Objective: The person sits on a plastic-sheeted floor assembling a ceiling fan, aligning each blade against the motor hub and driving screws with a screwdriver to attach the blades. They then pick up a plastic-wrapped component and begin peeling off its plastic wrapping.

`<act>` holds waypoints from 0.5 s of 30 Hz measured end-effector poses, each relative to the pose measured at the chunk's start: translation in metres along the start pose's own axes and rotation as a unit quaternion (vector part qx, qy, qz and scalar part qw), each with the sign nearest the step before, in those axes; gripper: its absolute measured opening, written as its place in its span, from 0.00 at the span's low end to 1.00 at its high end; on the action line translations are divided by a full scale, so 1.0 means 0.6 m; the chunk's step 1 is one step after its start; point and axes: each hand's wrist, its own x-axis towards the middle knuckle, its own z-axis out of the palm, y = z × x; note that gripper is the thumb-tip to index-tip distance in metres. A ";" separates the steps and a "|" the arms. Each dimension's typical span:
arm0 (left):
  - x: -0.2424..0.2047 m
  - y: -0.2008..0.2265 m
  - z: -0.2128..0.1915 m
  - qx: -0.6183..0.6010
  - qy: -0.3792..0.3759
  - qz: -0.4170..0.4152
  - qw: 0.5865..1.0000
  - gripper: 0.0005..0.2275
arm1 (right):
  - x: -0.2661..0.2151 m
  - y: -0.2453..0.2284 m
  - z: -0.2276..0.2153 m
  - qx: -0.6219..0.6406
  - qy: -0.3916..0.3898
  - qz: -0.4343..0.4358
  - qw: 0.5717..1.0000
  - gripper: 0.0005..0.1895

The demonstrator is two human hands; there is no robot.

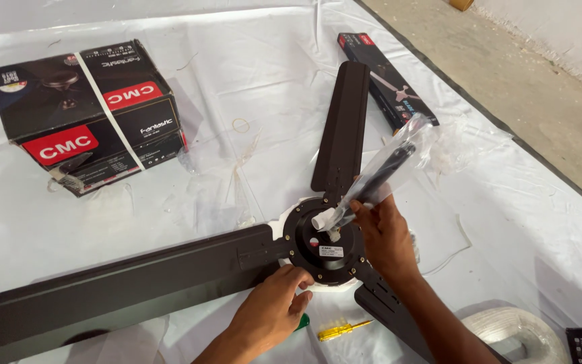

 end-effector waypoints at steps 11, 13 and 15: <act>0.009 0.016 -0.013 -0.032 0.039 0.025 0.998 0.09 | -0.001 0.061 0.009 -0.125 0.027 0.014 0.992 0.16; 0.022 0.014 -0.017 -0.134 0.111 0.096 0.980 0.10 | -0.008 0.060 0.013 -0.086 0.035 -0.101 0.991 0.15; 0.003 0.049 -0.055 -0.172 0.174 0.160 0.956 0.12 | -0.030 -0.014 0.011 -0.015 -0.020 -0.055 0.998 0.16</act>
